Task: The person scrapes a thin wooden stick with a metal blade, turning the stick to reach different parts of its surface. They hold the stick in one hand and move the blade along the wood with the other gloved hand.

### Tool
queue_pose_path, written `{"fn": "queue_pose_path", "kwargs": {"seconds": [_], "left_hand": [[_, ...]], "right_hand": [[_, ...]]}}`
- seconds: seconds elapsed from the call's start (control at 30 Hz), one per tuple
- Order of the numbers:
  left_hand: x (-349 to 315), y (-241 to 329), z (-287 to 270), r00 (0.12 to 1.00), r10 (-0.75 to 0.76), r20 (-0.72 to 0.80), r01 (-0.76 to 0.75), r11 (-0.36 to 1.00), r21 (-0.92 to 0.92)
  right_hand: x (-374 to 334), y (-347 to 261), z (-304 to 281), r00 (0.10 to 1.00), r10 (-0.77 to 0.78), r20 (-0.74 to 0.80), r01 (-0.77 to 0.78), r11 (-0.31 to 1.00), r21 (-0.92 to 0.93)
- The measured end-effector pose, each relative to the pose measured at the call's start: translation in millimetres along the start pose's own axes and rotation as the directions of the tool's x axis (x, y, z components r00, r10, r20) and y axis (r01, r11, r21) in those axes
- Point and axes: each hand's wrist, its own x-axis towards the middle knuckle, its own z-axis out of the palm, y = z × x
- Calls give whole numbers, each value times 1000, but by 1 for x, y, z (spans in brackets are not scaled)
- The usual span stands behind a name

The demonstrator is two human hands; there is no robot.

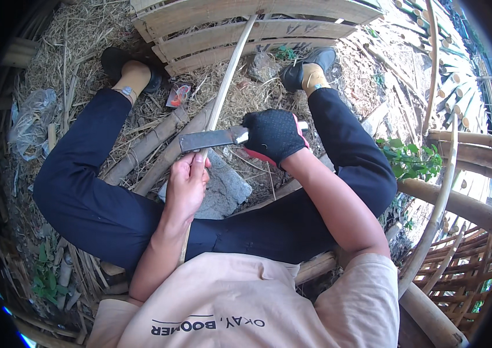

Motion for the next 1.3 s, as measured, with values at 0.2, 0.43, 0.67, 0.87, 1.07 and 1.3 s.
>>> {"fn": "queue_pose_path", "kwargs": {"seconds": [0.2,0.43,0.67,0.87,1.07,1.3], "left_hand": [[-6,8,-2,998,-56,39,61,987,-152],[-6,11,-4,991,-105,80,122,960,-252],[-5,7,4,1000,1,11,0,996,-86],[-2,0,3,999,36,-2,-36,999,-23],[-6,8,0,998,-45,33,47,996,-73],[-7,12,2,996,-77,54,83,990,-117]], "right_hand": [[12,46,-14,971,207,-117,-213,976,-48],[-12,-5,-9,1000,-13,-10,14,996,83],[-14,-12,1,991,-103,88,101,994,30],[-8,-11,-1,992,-57,114,62,997,-37],[2,25,-3,991,68,-118,-67,998,14],[-12,15,-11,997,44,-70,-41,998,41]]}}
